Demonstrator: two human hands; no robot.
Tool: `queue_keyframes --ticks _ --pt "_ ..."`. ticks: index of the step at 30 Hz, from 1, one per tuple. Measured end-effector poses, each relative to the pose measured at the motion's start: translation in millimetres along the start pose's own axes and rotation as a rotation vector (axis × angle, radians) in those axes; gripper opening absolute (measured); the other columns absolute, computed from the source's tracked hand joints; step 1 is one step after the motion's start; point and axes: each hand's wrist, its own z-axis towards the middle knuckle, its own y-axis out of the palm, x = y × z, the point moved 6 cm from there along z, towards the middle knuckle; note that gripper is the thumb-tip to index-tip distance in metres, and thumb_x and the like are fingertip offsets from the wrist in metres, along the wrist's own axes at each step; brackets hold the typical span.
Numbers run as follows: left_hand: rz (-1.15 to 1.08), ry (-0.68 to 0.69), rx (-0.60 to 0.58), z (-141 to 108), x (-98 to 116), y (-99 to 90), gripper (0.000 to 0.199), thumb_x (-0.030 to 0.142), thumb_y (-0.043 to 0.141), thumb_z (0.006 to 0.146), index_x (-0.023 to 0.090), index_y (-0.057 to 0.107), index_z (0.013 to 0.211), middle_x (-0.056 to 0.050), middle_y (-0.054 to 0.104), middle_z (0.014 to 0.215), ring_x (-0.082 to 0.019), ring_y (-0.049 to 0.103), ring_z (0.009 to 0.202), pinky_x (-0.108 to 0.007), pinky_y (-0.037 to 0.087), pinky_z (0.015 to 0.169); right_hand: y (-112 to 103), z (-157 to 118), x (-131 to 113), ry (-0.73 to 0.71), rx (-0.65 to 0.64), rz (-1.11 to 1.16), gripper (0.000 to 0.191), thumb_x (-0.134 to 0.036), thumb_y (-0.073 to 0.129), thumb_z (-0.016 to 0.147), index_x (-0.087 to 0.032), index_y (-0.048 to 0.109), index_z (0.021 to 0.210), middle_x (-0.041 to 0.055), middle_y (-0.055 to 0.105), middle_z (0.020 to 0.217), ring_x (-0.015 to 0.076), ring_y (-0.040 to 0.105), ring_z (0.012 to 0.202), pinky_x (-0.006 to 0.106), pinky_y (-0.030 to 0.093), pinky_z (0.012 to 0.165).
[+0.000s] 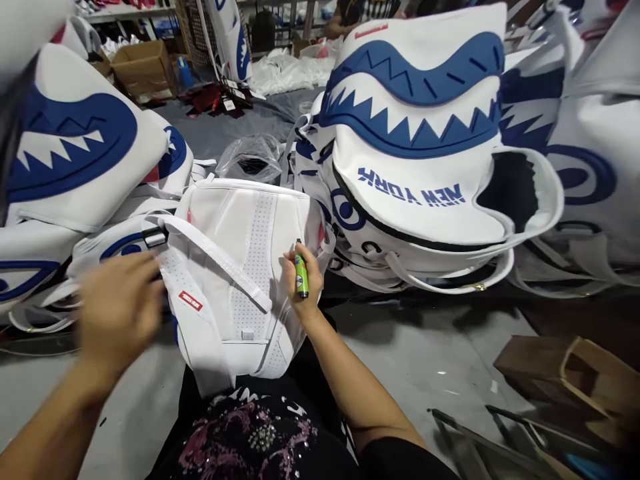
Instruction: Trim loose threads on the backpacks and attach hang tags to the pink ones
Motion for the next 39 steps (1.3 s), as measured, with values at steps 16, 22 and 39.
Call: queue_keyframes --ticks 16,22,39 --pt "-0.067 1.032 -0.464 112 154 202.3 0.024 0.039 0.071 0.085 0.018 0.072 0.075 -0.008 0.069 0.071 -0.023 0.057 0.08 -0.04 0.036 0.084 -39 -56 6 -0.429 -0.154 -0.492 0.048 -0.028 0.053 0.098 -0.021 0.043 0.145 0.009 0.066 0.094 0.0229 0.063 0.082 0.038 0.051 0.075" --pt "-0.097 0.97 -0.45 131 138 206.8 0.036 0.051 0.071 0.084 0.021 0.07 0.063 -0.008 0.067 0.087 -0.026 0.054 0.098 -0.046 0.032 0.107 -27 -72 19 -0.482 -0.115 -0.54 0.055 -0.025 0.058 0.095 -0.027 0.04 0.146 0.0086 0.062 0.099 0.0234 0.059 0.09 0.041 0.05 0.081" --pt "0.124 0.827 -0.705 204 120 193.8 0.043 0.053 0.066 0.089 0.01 0.067 0.085 -0.01 0.062 0.128 -0.027 0.033 0.143 -0.06 0.007 0.123 -29 -77 50 -0.293 -0.137 -0.389 0.037 -0.025 0.058 0.096 -0.031 0.056 0.132 0.0075 0.065 0.107 0.0222 0.063 0.098 0.048 0.05 0.097"
